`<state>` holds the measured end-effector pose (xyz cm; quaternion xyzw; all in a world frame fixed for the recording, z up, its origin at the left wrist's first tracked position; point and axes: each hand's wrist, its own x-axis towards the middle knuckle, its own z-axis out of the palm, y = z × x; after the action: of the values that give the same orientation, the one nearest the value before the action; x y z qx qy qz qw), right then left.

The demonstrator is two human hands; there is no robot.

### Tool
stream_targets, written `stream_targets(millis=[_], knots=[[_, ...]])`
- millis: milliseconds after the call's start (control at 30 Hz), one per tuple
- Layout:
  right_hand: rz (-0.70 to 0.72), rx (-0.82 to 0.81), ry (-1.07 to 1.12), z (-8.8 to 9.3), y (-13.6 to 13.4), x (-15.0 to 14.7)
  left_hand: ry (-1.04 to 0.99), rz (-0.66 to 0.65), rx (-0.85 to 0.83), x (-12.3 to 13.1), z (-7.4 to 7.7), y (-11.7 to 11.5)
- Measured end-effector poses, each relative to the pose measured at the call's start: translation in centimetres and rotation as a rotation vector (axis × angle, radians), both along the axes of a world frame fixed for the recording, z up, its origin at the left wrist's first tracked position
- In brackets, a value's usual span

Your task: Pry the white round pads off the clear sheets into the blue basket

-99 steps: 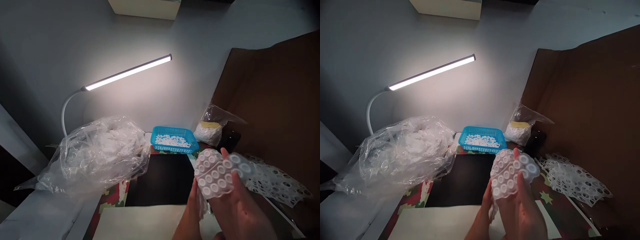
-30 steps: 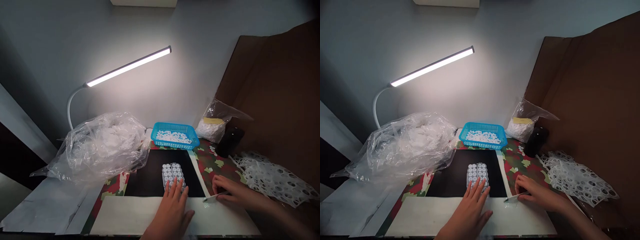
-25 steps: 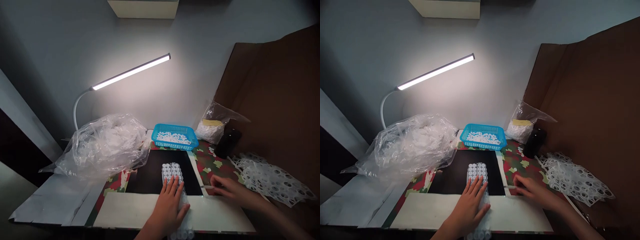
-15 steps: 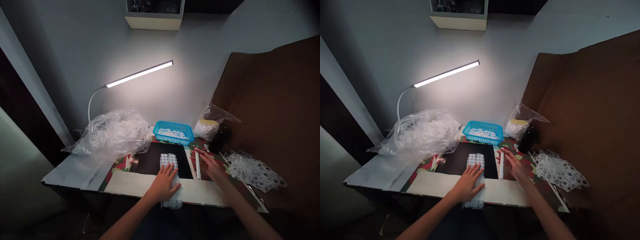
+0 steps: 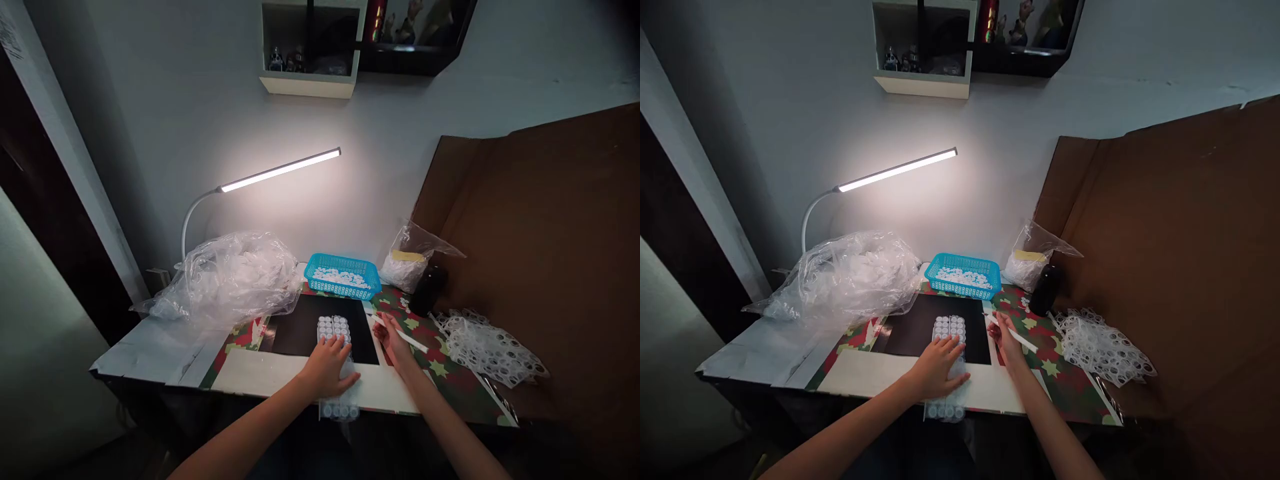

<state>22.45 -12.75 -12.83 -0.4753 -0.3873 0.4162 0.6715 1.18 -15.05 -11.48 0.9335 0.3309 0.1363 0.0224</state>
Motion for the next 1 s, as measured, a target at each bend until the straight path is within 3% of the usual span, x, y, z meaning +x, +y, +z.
stream_targets(millis=[167, 300, 367, 533, 633, 733, 833, 1000], knots=[[0.033, -0.02, -0.119, 0.1, 0.1, -0.7, 0.064, -0.078, 0.039, 0.0, 1.1, 2.1], [0.07, -0.027, -0.218, 0.1, 0.0, -0.6, 0.086, -0.159, 0.067, -0.9, 0.6, 3.4], [0.056, -0.027, -0.269, 0.1, 0.3, -0.5, 0.072, -0.198, 0.099, -1.2, -0.6, 4.0], [-0.042, 0.007, -0.43, 0.6, 3.1, -1.2, -0.065, -0.297, 0.284, -0.8, -5.3, 6.0], [-0.01, 0.042, -0.548, 1.3, 4.9, -2.4, -0.086, -0.325, 0.366, -0.3, -6.9, 6.6], [0.129, 0.095, -0.681, 1.6, 5.8, -3.6, -0.093, -0.346, 0.381, -0.2, -6.6, 6.2], [0.295, 0.262, -0.881, 1.3, 5.7, -4.1, -0.083, -0.339, 0.362, -0.3, -5.2, 5.5], [0.478, 0.336, -0.907, 0.5, 5.2, -4.0, -0.084, -0.302, 0.317, -0.5, -3.7, 4.7]])
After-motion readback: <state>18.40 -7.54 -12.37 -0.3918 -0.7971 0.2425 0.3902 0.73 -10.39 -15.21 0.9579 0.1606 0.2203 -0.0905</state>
